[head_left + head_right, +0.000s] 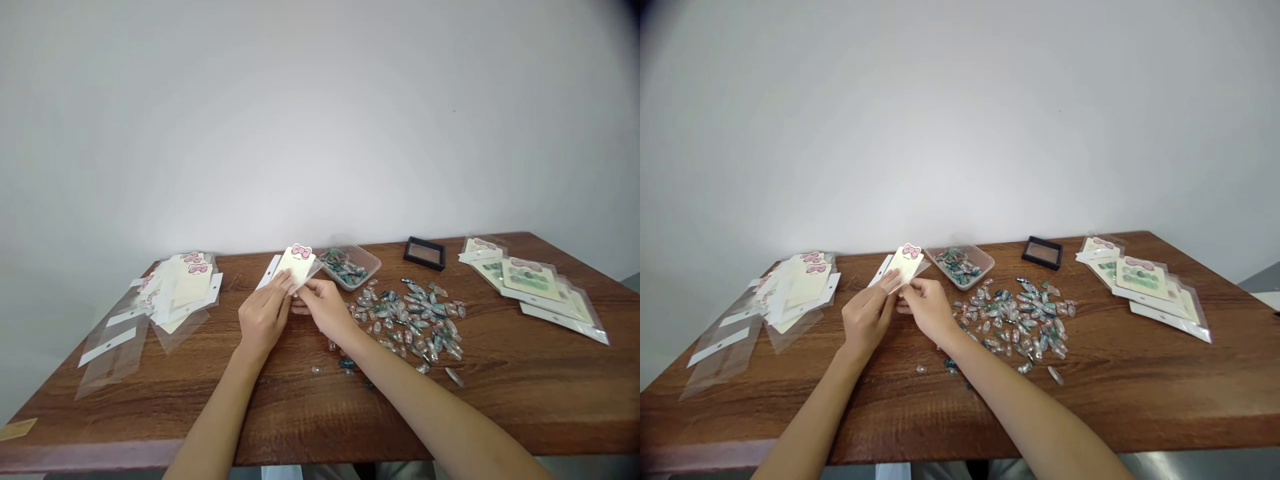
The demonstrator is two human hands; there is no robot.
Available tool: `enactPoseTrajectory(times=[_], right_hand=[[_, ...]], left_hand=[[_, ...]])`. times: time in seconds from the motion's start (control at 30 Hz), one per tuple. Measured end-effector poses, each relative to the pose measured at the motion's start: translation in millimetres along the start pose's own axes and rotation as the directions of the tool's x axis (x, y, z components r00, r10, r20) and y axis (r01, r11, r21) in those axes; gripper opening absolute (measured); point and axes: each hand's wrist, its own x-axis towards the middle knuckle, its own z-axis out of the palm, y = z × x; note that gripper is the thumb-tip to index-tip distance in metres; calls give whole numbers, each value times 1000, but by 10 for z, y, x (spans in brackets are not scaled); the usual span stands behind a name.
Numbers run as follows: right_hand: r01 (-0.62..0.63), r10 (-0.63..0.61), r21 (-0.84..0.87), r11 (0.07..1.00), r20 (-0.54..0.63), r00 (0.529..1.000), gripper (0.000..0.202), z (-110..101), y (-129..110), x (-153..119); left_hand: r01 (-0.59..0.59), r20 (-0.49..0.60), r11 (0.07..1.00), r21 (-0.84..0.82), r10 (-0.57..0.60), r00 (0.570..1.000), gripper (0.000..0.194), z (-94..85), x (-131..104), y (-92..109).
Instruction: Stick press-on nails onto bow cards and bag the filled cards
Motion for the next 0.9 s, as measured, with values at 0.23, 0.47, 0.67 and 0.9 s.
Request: enactPoseTrajectory(times=[0.23, 0.47, 0.67, 0.9], right_hand=[[-51, 51, -47, 998, 1, 999, 19, -75, 91, 39], [-145, 156, -107, 984, 101, 983, 20, -99, -4, 19], [-186, 201, -162, 969, 82, 976, 23, -190, -158, 9], [-163, 214, -388, 907, 90, 973, 19, -148, -97, -48]], left_hand=[[276, -2, 959, -63, -277, 961, 20, -73, -7, -60], [610, -120, 761, -221, -642, 757, 29, -264, 104, -152], [696, -213, 615, -371, -785, 581, 41, -368, 120, -416], [719, -246, 606, -340, -795, 554, 42, -400, 70, -505]])
